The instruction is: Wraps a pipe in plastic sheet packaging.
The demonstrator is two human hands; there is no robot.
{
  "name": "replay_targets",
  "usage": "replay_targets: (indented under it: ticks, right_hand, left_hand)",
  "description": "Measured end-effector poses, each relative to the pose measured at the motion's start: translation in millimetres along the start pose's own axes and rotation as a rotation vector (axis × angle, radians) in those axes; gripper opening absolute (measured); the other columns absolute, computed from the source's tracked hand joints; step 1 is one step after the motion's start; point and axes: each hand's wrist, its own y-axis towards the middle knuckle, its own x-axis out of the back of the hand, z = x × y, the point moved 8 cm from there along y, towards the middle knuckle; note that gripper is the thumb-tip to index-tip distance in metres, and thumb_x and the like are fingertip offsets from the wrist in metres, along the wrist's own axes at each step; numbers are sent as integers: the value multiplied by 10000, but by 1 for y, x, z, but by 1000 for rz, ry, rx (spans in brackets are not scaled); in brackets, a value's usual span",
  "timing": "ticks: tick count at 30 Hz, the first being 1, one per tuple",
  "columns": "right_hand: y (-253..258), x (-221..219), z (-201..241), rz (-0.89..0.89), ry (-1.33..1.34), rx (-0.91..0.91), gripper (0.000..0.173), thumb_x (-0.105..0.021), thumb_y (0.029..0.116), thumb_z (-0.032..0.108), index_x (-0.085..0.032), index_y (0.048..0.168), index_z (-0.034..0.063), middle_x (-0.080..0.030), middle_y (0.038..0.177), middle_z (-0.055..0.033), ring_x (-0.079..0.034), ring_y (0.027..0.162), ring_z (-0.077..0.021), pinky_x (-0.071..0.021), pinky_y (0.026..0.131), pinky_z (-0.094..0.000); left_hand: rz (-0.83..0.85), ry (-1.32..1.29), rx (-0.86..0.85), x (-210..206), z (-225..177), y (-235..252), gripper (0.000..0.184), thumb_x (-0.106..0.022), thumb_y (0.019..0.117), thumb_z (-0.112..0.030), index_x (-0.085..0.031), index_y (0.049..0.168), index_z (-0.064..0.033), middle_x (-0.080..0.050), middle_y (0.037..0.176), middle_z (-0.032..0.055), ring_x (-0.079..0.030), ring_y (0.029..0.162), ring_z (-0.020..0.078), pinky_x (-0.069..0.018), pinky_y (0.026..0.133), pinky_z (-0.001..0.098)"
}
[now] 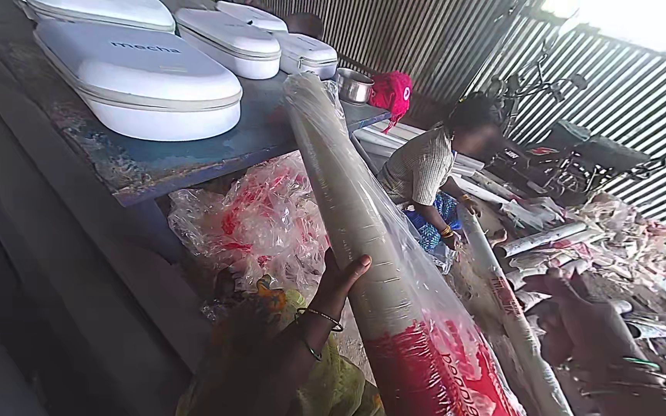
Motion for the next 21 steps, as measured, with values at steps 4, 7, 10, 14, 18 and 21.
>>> replay_targets:
  ticks: [4, 7, 10, 14, 18, 21]
  right_hand:
    - [5, -23, 71, 31, -478, 298, 358, -484, 1077, 326, -651, 1159, 20, -558, 781, -42, -437, 545, -92, -411, 540, -324]
    - [-20, -90, 141, 146, -650, 577, 325, -603, 1040, 262, -693, 1180, -17, -685, 1001, -240, -644, 850, -379, -473, 774, -641]
    - [-33, -155, 189, 232, -722, 783, 387, -607, 1030, 355, -696, 1203, 21, -683, 1146, -229, -660, 1033, -424, -469, 853, -672]
    - [-27, -217, 217, 297, -880, 758, 615, -556, 1010, 551, -632, 1300, 14, -679, 1154, -257, -653, 1073, -458, -467, 861, -680]
    - [-32, -230, 207, 293, -1005, 625, 608, -597, 992, 544, -603, 1263, 0, -681, 1026, -279, -664, 985, -483, -482, 799, -668]
    - [-47, -217, 188, 286, -1024, 659, 460, -630, 1006, 440, -648, 1125, -4, -683, 938, -246, -672, 931, -457, -485, 776, -647]
  left_hand:
    - [8, -17, 46, -2, 1, 0, 896, -664, 901, -336, -153, 1563, -15, -506, 1375, 199, -597, 1146, 162, -517, 951, 326]
    - [17, -40, 71, -2, 2, 0, 884, -676, 915, -311, -151, 1564, -21, -503, 1385, 211, -599, 1152, 179, -518, 957, 340]
    - [50, -74, 76, -3, 3, -2, 917, -681, 904, -310, -117, 1571, -29, -498, 1395, 213, -604, 1160, 174, -520, 966, 336]
    - [81, -110, 63, -7, 5, -10, 982, -707, 858, -326, -102, 1567, -14, -504, 1377, 216, -613, 1140, 176, -528, 954, 339]
    - [130, -103, 88, -13, 21, -35, 1095, -778, 784, -338, -88, 1560, 7, -532, 1344, 226, -615, 1145, 188, -520, 974, 351]
    - [194, -154, 150, -21, 44, -61, 1186, -816, 729, -302, -34, 1562, 17, -512, 1360, 241, -602, 1187, 206, -512, 1002, 358]
